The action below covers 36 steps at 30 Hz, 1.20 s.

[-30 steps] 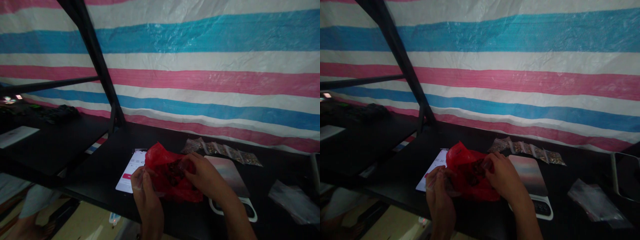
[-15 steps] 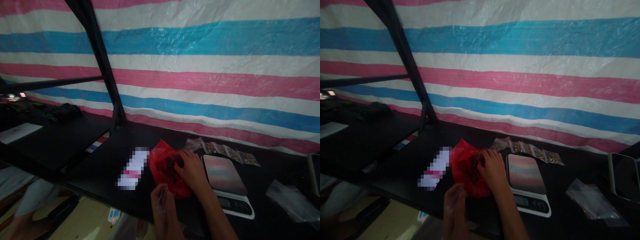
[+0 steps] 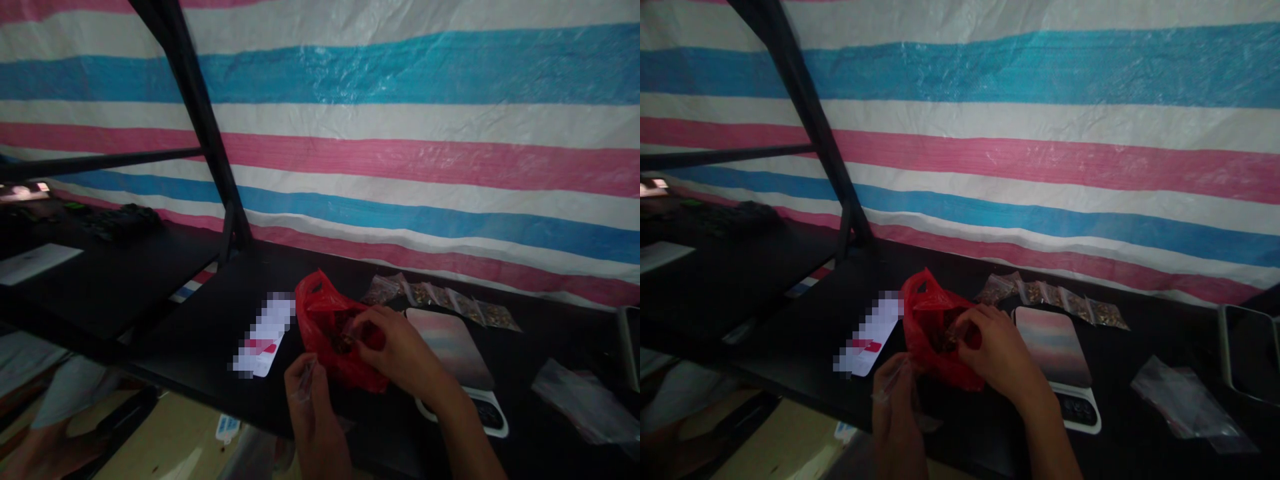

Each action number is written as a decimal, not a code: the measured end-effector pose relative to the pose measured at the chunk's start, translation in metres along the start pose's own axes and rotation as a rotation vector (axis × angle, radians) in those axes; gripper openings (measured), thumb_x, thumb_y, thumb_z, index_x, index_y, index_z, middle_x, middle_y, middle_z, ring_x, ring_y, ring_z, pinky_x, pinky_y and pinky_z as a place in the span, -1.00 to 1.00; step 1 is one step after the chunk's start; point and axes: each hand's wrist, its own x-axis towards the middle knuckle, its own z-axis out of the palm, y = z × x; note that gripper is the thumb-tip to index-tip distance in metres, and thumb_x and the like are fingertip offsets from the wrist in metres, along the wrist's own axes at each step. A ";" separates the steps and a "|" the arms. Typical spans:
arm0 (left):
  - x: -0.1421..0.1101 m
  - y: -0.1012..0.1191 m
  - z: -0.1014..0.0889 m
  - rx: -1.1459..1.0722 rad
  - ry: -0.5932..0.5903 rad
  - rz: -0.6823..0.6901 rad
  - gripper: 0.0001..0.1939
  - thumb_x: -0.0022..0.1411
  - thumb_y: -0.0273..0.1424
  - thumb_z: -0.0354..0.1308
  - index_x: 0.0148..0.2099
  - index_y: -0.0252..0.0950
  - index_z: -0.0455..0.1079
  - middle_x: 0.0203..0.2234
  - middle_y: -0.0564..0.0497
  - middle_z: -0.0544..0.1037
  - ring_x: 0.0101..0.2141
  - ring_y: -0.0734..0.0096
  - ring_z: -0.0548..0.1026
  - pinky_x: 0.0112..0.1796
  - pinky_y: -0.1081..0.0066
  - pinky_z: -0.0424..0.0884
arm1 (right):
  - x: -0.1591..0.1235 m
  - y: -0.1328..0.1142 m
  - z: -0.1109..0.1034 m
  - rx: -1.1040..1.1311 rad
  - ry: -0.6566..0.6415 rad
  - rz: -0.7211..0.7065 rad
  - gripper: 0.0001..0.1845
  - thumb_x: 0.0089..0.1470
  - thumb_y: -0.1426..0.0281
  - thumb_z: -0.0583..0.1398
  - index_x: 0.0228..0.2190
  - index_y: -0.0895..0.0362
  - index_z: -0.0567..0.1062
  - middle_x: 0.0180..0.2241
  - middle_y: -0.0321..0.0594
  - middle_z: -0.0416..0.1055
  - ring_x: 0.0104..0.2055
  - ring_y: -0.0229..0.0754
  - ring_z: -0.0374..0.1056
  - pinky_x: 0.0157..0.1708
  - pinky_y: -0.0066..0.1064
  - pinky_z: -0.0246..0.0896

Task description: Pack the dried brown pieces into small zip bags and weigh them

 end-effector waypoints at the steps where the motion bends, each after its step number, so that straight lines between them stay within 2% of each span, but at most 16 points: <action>1: -0.002 0.000 -0.002 -0.006 0.003 -0.005 -0.45 0.19 0.16 0.25 -0.08 -0.21 0.45 -0.29 0.03 0.54 -0.25 0.21 0.51 -0.21 0.27 0.45 | -0.001 -0.002 0.002 -0.007 -0.034 0.004 -0.69 0.03 0.65 0.29 -0.23 0.03 0.58 -0.10 -0.28 0.60 0.02 -0.06 0.46 0.05 -0.21 0.20; 3: -0.003 -0.001 -0.006 -0.024 -0.001 -0.036 -0.44 0.21 0.16 0.26 -0.03 -0.20 0.45 -0.25 0.03 0.54 -0.20 0.21 0.52 -0.16 0.27 0.45 | -0.004 -0.007 0.008 -0.073 -0.051 0.023 -0.70 0.05 0.63 0.29 -0.22 0.04 0.57 -0.07 -0.24 0.59 0.04 -0.03 0.46 0.07 -0.19 0.19; 7: 0.002 -0.009 -0.016 -0.042 -0.083 -0.129 -0.28 0.03 0.23 0.36 0.01 -0.22 0.45 -0.19 -0.01 0.58 -0.12 0.13 0.55 -0.11 0.24 0.49 | -0.009 -0.012 0.025 -0.263 -0.001 0.056 -0.73 0.12 0.58 0.27 -0.17 0.05 0.57 -0.04 -0.15 0.56 0.07 0.06 0.44 0.10 -0.11 0.19; 9: 0.005 -0.010 -0.016 -0.039 -0.111 -0.137 -0.29 0.04 0.21 0.37 0.00 -0.23 0.46 -0.16 -0.02 0.59 -0.11 0.12 0.55 -0.10 0.23 0.50 | -0.011 -0.013 0.031 -0.315 0.022 0.047 -0.72 0.15 0.57 0.26 -0.13 0.04 0.56 -0.04 -0.13 0.56 0.08 0.08 0.43 0.11 -0.09 0.19; 11: 0.007 -0.008 -0.013 -0.052 -0.087 -0.129 -0.34 0.05 0.17 0.37 -0.02 -0.23 0.46 -0.18 -0.01 0.59 -0.11 0.13 0.55 -0.11 0.22 0.50 | -0.011 -0.015 0.036 -0.339 0.033 0.047 -0.73 0.18 0.55 0.24 -0.11 0.03 0.56 -0.04 -0.14 0.57 0.07 0.08 0.43 0.10 -0.07 0.19; 16: 0.019 0.003 0.000 -0.171 -0.062 -0.123 -0.47 0.09 0.03 0.37 -0.08 -0.23 0.41 -0.31 0.06 0.55 -0.27 0.26 0.53 -0.20 0.25 0.48 | -0.009 -0.017 0.036 -0.355 0.046 0.085 -0.78 0.20 0.51 0.25 -0.13 0.03 0.55 -0.05 -0.14 0.58 0.06 0.08 0.42 0.08 -0.10 0.18; 21: 0.030 0.002 -0.002 -0.127 -0.068 -0.028 -0.57 0.24 0.00 0.27 -0.05 -0.22 0.40 -0.36 0.09 0.51 -0.32 0.31 0.50 -0.25 0.32 0.44 | -0.008 -0.019 0.037 -0.379 0.053 0.112 -0.79 0.19 0.52 0.25 -0.15 0.04 0.55 -0.04 -0.12 0.57 0.07 0.10 0.41 0.10 -0.08 0.18; 25: 0.029 0.004 -0.002 -0.111 -0.171 -0.015 -0.58 0.23 -0.01 0.28 -0.09 -0.24 0.39 -0.39 0.10 0.48 -0.37 0.34 0.46 -0.33 0.36 0.42 | -0.010 -0.022 0.041 -0.275 0.028 0.033 -0.79 0.17 0.55 0.27 -0.20 0.01 0.55 -0.07 -0.20 0.58 0.04 0.03 0.43 0.09 -0.13 0.19; 30: 0.030 0.012 0.002 -0.140 -0.167 -0.035 -0.65 0.24 -0.06 0.25 -0.15 -0.22 0.37 -0.47 0.14 0.42 -0.46 0.40 0.37 -0.41 0.39 0.33 | -0.009 -0.016 0.038 -0.112 0.043 0.089 -0.75 0.09 0.56 0.30 -0.21 0.01 0.56 -0.09 -0.25 0.58 0.00 -0.01 0.48 0.07 -0.16 0.20; 33: 0.031 0.014 0.002 -0.130 -0.135 -0.039 -0.66 0.26 -0.06 0.23 -0.14 -0.21 0.37 -0.46 0.14 0.43 -0.43 0.38 0.39 -0.38 0.39 0.34 | -0.008 -0.012 0.036 -0.192 0.100 0.135 -0.76 0.10 0.55 0.29 -0.20 0.03 0.57 -0.09 -0.17 0.57 0.03 0.05 0.46 0.11 -0.10 0.19; 36: 0.030 0.014 0.003 -0.113 -0.138 -0.043 -0.66 0.29 -0.05 0.21 -0.11 -0.21 0.38 -0.43 0.12 0.45 -0.39 0.37 0.43 -0.35 0.39 0.38 | -0.009 -0.016 0.037 -0.254 0.077 0.172 -0.77 0.12 0.55 0.27 -0.19 0.05 0.57 -0.08 -0.12 0.58 0.05 0.10 0.45 0.12 -0.07 0.19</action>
